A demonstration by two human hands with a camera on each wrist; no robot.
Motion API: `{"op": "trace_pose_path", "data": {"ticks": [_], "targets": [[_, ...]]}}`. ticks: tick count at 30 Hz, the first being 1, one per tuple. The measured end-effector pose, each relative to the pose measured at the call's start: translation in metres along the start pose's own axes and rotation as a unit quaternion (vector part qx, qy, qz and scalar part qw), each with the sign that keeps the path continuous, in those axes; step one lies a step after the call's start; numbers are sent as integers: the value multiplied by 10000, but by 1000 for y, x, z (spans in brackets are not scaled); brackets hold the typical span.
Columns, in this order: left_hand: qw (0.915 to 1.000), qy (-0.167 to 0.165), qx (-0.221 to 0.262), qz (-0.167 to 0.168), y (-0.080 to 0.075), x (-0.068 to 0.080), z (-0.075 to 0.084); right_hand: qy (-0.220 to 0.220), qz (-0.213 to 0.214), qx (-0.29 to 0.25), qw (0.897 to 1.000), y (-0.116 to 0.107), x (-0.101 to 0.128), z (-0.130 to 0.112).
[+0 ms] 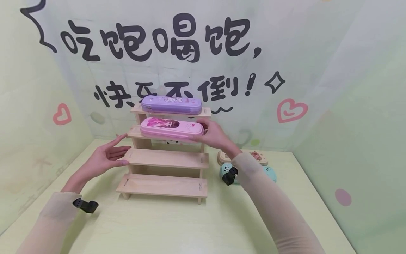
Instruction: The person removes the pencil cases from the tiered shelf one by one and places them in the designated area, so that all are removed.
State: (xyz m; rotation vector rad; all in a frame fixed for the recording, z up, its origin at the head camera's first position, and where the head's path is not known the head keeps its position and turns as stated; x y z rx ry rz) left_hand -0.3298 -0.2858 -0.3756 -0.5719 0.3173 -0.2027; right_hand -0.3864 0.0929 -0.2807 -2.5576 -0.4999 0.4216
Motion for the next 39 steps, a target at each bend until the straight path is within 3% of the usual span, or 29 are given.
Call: {"op": "trace_pose_path", "data": {"ticks": [7, 20, 39], "targets": [[10000, -3, -2, 2, -1, 1, 0, 71, -97, -2, 9999, 1, 0, 3], [10000, 32, 91, 5, 0, 0, 0, 56, 181, -641, 9978, -9, 16, 11], [10000, 19, 70, -10, 0, 1, 2, 78, 351, -416, 9985, -30, 60, 26]]}}
Point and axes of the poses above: each hand's wrist, its own x-axis away from the middle knuckle, its own y-axis out of the palm, z = x × y, the point moved 7 cm from there along -x, towards the middle knuckle, and after that the axes turned 5 degrees about -x, right-handed, at the moved point
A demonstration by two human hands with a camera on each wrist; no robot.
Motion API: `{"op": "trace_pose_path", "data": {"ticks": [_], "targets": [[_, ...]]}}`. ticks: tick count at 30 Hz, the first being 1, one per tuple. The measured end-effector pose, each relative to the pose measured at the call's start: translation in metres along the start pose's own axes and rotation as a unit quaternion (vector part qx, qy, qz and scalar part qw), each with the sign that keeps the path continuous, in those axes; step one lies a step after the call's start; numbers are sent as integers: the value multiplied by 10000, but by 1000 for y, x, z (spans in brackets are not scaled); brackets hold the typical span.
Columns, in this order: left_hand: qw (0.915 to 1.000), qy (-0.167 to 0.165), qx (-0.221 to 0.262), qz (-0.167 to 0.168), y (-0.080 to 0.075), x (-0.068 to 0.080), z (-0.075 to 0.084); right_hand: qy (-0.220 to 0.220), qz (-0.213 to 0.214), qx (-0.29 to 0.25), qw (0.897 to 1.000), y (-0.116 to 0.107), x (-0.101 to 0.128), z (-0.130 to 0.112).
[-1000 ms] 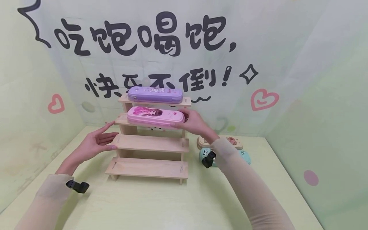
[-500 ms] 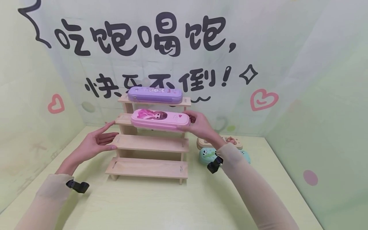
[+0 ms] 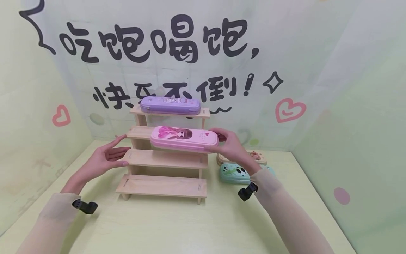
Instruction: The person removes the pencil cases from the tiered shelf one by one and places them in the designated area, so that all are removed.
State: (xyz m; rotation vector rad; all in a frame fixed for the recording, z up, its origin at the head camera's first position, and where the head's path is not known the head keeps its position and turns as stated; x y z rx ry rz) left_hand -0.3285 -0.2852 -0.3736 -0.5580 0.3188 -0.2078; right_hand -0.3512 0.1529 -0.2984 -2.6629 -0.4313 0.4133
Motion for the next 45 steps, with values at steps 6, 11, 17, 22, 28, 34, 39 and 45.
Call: {"op": "trace_pose_path", "data": {"ticks": [6, 11, 17, 22, 28, 34, 39, 45], "targets": [[10000, 32, -9, 0, -1, 0, 0, -167, 61, 10, 9998, -9, 10, 5], [10000, 47, 49, 24, -1, 1, 0, -221, 62, 0, 9997, -14, 18, 9], [9999, 43, 94, 6, 0, 0, 0, -165, 73, -1, 9998, -21, 29, 15], [9999, 42, 99, 19, -1, 0, 0, -233, 106, 24, 9997, -26, 37, 19], [9999, 80, 124, -17, 0, 0, 0, -366, 134, -20, 9992, -33, 48, 25], [9999, 63, 77, 13, 0, 0, 0, -350, 183, -33, 9992, -40, 59, 30], [9999, 78, 76, 19, 0, -1, -1, -457, 178, -63, 9988, -44, 68, 34], [9999, 61, 101, 1, 0, 0, -1, -541, 175, -108, 9983, -49, 79, 40]]}}
Point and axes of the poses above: each hand's wrist, its own x-axis away from the middle knuckle, its own y-axis out of the palm, z = x × y, the point moved 7 cm from there along -x, towards the middle knuckle, and after that the axes turned 5 degrees about -x, right-handed, at the moved point
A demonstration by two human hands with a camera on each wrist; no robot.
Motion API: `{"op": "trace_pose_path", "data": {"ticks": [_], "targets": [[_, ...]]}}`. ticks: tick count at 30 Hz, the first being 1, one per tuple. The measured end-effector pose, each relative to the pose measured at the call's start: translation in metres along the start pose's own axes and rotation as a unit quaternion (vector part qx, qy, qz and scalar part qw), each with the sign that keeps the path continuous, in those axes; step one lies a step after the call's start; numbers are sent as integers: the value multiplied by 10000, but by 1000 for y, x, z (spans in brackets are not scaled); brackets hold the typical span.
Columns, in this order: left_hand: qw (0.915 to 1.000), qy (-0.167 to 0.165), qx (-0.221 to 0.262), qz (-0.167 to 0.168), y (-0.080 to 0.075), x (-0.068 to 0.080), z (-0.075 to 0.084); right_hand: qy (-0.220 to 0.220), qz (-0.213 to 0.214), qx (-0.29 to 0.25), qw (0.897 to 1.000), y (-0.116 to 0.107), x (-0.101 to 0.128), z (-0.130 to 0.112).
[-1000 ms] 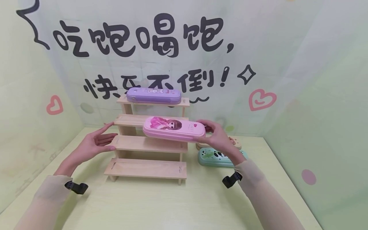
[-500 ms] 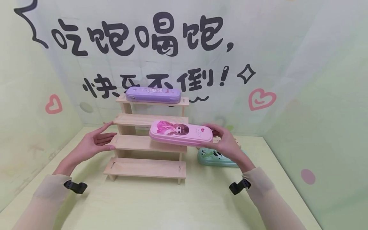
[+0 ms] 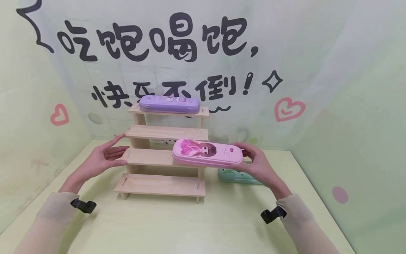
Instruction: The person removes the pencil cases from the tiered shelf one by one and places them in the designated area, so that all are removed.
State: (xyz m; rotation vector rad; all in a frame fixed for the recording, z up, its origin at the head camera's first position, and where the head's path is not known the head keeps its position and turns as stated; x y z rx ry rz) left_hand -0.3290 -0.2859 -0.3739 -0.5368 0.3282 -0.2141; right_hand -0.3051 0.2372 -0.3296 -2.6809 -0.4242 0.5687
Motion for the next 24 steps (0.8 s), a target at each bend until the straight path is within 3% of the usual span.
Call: {"op": "trace_pose_path", "data": {"ticks": [24], "targets": [[10000, -4, 32, -12, 0, -1, 1, -131, 79, -239, 9996, -47, 66, 18]]}}
Point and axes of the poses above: each hand's wrist, its own x-axis away from the middle knuckle, its own y-axis out of the palm, z = x × y, the point moved 7 cm from there along -x, towards the middle knuckle, and after that the axes turned 5 degrees about -x, right-handed, at the moved point
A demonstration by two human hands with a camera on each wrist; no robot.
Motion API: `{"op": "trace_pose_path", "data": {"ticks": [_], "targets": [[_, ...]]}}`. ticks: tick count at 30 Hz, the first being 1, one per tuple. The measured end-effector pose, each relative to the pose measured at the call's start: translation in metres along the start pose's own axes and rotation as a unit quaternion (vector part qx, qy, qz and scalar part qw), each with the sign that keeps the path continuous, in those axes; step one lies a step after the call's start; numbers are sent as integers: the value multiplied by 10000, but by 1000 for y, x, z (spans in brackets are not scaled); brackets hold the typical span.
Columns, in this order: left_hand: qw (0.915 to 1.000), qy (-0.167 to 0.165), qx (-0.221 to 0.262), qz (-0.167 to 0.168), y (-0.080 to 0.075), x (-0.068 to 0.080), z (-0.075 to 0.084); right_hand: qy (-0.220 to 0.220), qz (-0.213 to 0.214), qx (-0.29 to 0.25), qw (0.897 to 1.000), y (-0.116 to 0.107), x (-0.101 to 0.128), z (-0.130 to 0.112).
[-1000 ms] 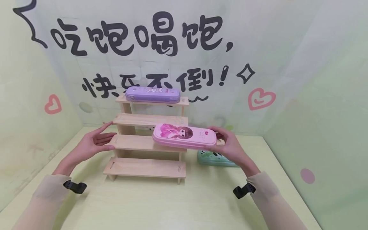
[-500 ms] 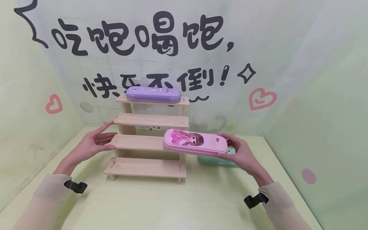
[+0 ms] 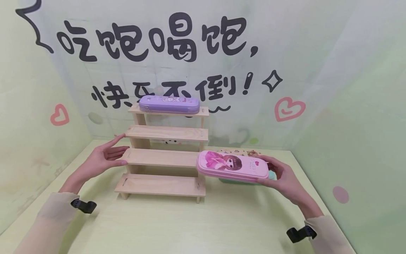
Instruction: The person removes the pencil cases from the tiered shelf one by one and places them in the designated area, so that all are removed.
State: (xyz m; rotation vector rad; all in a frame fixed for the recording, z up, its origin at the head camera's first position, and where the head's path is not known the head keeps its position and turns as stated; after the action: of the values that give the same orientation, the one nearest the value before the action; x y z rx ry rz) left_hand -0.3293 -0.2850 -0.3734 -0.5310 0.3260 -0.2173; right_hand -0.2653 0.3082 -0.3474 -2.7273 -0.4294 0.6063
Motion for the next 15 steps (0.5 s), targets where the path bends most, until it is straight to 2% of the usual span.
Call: {"op": "trace_pose_path", "data": {"ticks": [8, 15], "targets": [[10000, 42, 6, -5, 0, 0, 2, -43, -107, -257, 9996, -14, 22, 8], [10000, 34, -16, 0, 0, 1, 2, 144, -98, -163, 9997, -26, 40, 20]]}}
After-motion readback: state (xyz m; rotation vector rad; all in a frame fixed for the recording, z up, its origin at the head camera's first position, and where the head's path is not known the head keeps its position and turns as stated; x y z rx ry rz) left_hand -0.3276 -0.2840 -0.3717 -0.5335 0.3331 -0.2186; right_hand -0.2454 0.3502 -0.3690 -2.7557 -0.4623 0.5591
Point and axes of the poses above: each hand's wrist, its own x-axis away from the middle knuckle, its own y-axis out of the palm, z = x × y, the point moved 7 cm from there along -x, towards the middle knuckle, and after that the axes turned 5 degrees about -x, right-handed, at the moved point
